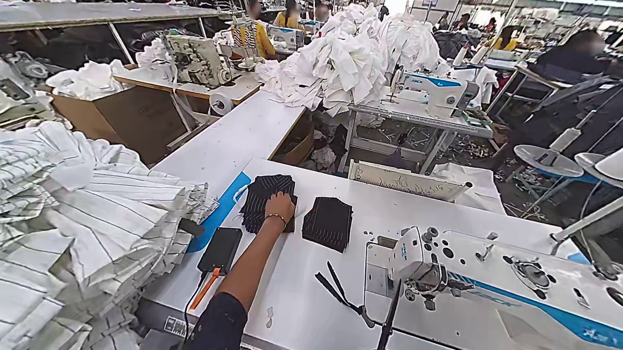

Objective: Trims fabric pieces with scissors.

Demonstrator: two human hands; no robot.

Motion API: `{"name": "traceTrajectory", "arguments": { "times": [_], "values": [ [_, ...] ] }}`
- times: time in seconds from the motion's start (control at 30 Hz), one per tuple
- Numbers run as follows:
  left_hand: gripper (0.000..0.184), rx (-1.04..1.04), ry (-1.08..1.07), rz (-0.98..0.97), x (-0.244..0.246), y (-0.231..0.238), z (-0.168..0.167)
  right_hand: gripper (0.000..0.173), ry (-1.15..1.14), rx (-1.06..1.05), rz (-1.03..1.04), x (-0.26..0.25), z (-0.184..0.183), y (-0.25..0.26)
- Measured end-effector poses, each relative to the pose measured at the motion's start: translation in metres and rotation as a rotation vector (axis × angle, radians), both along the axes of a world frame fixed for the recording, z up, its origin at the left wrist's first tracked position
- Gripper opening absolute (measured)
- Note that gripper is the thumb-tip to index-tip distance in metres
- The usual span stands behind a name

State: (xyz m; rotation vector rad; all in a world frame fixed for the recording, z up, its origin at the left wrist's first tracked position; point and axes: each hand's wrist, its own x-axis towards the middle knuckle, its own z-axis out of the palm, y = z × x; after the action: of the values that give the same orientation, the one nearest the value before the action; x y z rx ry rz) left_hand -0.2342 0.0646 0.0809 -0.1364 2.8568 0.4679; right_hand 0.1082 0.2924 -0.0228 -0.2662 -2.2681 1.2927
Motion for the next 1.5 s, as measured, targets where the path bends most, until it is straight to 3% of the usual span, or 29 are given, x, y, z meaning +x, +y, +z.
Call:
{"name": "traceTrajectory", "arguments": {
  "times": [0.07, 0.13, 0.23, 0.33, 0.5, 0.7, 0.77, 0.9, 1.1, 1.2, 1.3, 1.37, 1.5],
  "values": [
    [0.041, 0.109, 0.02, 0.091, 0.0, -0.014, 0.009, 0.027, 0.006, -0.002, -0.011, -0.001, 0.002, -0.001],
    [0.043, 0.358, 0.117, 0.164, -0.003, -0.041, 0.012, 0.026, 0.004, -0.02, -0.007, -0.001, 0.004, 0.0],
    [0.041, 0.856, 0.273, 0.327, -0.001, -0.077, 0.02, 0.024, 0.008, -0.069, -0.003, 0.0, 0.005, 0.0],
    [0.031, 1.343, 0.206, 0.39, 0.019, -0.101, 0.038, 0.025, 0.019, -0.044, 0.001, 0.0, 0.006, -0.001],
    [0.039, 1.571, -0.01, 0.227, 0.061, -0.121, 0.07, 0.028, -0.024, -0.007, -0.032, 0.0, 0.009, -0.001],
    [0.034, 1.459, 0.036, 0.139, 0.077, -0.119, 0.085, 0.026, 0.012, -0.142, -0.055, -0.005, 0.002, -0.001],
    [0.025, 1.283, 0.062, 0.0, 0.087, -0.107, 0.089, 0.024, 0.019, -0.183, -0.061, -0.008, 0.001, -0.001],
    [0.037, 0.981, -0.234, -0.38, 0.122, -0.074, 0.084, 0.022, -0.017, -0.209, -0.058, -0.01, 0.005, 0.0],
    [0.045, 0.473, -0.145, -0.291, 0.134, -0.06, 0.018, 0.018, -0.057, -0.269, -0.02, -0.009, 0.015, 0.001],
    [0.074, 0.385, -0.124, -0.191, 0.163, -0.051, -0.013, 0.017, -0.087, -0.294, 0.01, -0.004, 0.015, 0.003],
    [0.086, 0.368, -0.118, -0.087, 0.185, -0.048, -0.027, 0.016, -0.108, -0.318, 0.02, -0.002, 0.016, 0.004],
    [0.079, 0.314, -0.134, -0.1, 0.189, -0.047, -0.033, 0.017, -0.123, -0.293, 0.009, -0.003, 0.017, 0.003],
    [0.047, 0.286, -0.287, -0.173, 0.184, -0.046, -0.025, 0.019, -0.17, -0.226, 0.011, -0.003, 0.017, -0.001]
  ]
}}
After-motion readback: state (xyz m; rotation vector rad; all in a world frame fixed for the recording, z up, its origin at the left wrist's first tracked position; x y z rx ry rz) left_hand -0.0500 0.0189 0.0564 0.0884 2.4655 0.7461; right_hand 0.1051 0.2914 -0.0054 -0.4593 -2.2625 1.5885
